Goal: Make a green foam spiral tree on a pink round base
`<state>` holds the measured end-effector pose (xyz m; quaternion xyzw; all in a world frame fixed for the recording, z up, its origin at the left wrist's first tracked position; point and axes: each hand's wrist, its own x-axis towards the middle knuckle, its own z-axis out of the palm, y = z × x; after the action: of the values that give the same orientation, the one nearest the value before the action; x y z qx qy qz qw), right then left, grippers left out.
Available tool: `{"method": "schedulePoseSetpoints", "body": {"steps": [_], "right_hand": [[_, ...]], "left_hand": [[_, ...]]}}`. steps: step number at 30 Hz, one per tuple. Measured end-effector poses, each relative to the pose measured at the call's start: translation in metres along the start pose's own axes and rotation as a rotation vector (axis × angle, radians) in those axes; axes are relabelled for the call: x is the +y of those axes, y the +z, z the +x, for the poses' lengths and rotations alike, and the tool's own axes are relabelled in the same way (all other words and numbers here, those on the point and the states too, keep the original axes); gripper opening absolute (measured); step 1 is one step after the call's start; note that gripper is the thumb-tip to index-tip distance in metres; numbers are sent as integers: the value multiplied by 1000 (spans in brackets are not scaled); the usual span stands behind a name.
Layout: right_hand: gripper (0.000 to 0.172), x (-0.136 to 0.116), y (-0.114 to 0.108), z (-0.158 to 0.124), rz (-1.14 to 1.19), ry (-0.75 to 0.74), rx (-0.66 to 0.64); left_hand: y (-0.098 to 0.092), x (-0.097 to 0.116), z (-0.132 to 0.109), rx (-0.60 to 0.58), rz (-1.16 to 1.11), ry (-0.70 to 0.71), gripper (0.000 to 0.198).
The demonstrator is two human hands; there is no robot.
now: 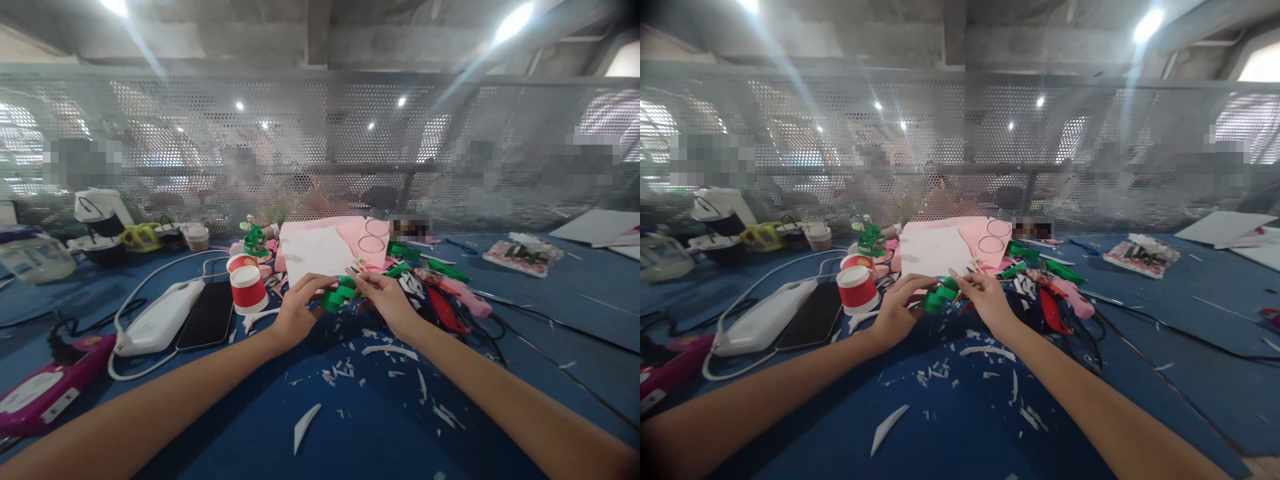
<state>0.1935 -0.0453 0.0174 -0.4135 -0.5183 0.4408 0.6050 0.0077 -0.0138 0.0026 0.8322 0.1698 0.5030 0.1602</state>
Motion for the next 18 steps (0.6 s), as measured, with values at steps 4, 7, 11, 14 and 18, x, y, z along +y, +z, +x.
{"method": "schedulePoseSetpoints", "body": {"steps": [4,7,11,14,18], "right_hand": [[37,1,-2,1,-4,-10,49],[35,5,-4,3,-12,-36,73],[33,8,-4,2,-51,-70,74],[32,7,-3,1,-93,-100,64],[31,5,-2,-1,-153,-153,73]], "left_hand": [[1,0,0,4,-28,-73,40],[2,0,2,-19,0,-107,51],[1,-2,4,-55,71,-130,61],[2,-6,3,-82,102,-132,59],[4,-11,2,-116,155,-168,53]]}}
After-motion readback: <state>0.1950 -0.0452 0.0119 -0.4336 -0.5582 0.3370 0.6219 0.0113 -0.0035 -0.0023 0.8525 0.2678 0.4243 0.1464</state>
